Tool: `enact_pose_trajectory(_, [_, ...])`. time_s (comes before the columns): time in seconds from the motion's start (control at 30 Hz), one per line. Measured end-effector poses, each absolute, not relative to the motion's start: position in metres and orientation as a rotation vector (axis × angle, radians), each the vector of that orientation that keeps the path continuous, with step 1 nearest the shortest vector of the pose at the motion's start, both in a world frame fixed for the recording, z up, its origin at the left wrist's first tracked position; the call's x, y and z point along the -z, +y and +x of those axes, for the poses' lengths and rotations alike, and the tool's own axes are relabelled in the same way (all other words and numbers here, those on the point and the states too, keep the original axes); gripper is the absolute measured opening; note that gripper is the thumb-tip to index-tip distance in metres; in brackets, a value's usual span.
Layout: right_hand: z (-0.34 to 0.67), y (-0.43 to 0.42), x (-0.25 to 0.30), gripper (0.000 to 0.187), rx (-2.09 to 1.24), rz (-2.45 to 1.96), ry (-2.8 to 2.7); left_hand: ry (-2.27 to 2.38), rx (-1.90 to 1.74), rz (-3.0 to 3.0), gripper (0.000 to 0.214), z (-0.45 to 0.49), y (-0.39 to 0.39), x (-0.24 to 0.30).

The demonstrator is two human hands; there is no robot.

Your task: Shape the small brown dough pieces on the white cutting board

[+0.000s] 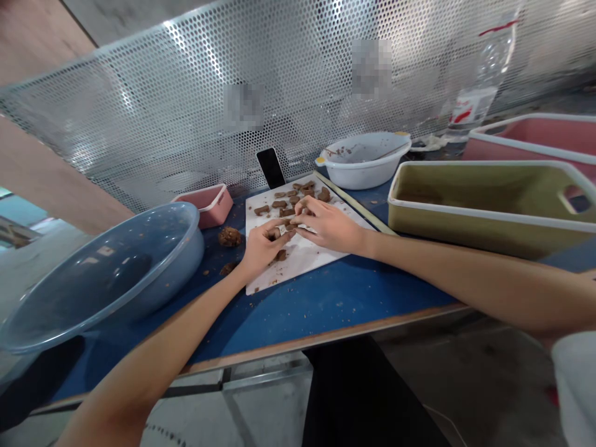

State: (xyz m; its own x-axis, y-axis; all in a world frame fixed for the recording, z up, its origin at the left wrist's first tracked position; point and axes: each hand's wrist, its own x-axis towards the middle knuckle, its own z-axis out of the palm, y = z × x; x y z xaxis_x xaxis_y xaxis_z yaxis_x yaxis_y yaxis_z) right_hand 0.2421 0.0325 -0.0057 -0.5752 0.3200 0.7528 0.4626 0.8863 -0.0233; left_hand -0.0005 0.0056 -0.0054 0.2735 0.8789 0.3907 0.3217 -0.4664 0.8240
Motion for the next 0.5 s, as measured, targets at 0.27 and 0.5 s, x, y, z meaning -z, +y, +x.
enact_pose_trajectory(0.27, [0.254,0.043,0.003,0.026,0.1,-0.391,-2.511,0.839,-1.312,1.715,0.039,-0.008,0.003,0.009])
enact_pose_trajectory(0.5, [0.255,0.038,0.001,0.03,0.012,-0.354,-2.504,0.831,-1.381,1.591,0.041,-0.004,0.005,0.007])
